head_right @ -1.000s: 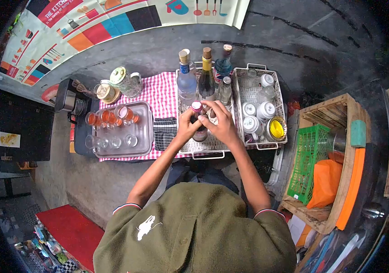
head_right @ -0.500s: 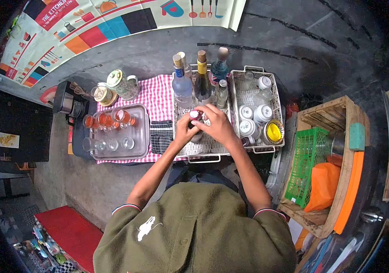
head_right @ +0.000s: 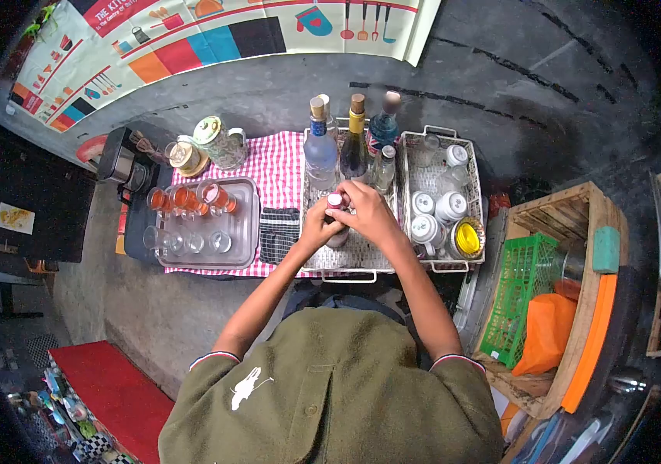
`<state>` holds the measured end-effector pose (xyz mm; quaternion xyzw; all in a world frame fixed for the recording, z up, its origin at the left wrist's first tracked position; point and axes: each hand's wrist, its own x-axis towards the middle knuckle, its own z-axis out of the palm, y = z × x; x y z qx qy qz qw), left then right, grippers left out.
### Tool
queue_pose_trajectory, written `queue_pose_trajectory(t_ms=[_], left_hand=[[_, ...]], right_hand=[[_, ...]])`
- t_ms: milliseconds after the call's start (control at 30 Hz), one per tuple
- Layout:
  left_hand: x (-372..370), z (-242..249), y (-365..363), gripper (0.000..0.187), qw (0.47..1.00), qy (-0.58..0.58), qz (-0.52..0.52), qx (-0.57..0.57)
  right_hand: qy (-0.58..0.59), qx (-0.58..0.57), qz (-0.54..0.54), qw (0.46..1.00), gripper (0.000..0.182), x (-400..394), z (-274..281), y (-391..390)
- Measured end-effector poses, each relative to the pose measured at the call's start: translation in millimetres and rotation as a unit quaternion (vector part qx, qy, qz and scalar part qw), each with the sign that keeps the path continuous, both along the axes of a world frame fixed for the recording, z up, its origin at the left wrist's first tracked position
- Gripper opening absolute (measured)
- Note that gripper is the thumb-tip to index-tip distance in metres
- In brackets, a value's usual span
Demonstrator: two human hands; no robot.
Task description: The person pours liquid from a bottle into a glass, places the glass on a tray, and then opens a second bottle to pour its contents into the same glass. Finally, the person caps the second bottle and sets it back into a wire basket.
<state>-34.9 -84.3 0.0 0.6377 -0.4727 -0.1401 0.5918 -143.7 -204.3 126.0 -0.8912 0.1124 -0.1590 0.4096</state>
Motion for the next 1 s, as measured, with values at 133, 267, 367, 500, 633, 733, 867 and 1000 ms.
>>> queue_pose_trajectory(t_ms=[133, 267, 367, 500, 633, 733, 867, 1000], left_hand=[[-3, 1, -2, 0.039, 1.000, -0.018, 0.004, -0.021], [-6, 2, -6, 0.035, 1.000, 0.005, 0.015, -0.025], [-8, 1, -6, 0.032, 0.999, 0.013, 0.035, -0.008], [-11, 3, -12, 0.030, 0.998, -0.015, 0.058, 0.012], [-20, 14, -22, 0.033, 0.990, -0.069, 0.121, -0.019], [-24, 18, -22, 0.035, 0.989, -0.072, 0.126, -0.022], [-17, 19, -23, 0.033, 0.997, -0.037, 0.065, -0.008], [-8, 15, -23, 0.030, 0.998, -0.057, 0.028, -0.014]], right_hand=[[-0.010, -0.073, 0.022, 0.997, 0.039, 1, 11, -4], [0.041, -0.127, 0.021, 0.991, 0.035, 1, 27, -4], [0.081, -0.167, 0.005, 0.983, 0.035, 9, 27, -3], [0.100, -0.262, -0.036, 0.959, 0.041, 22, 20, -3], [0.148, -0.315, -0.037, 0.937, 0.051, 26, 23, -10], [0.094, -0.337, -0.044, 0.936, 0.053, 27, 9, -15], [-0.020, -0.357, -0.013, 0.934, 0.046, 27, -9, -35], [-0.106, -0.368, 0.048, 0.922, 0.043, 30, -14, -46]])
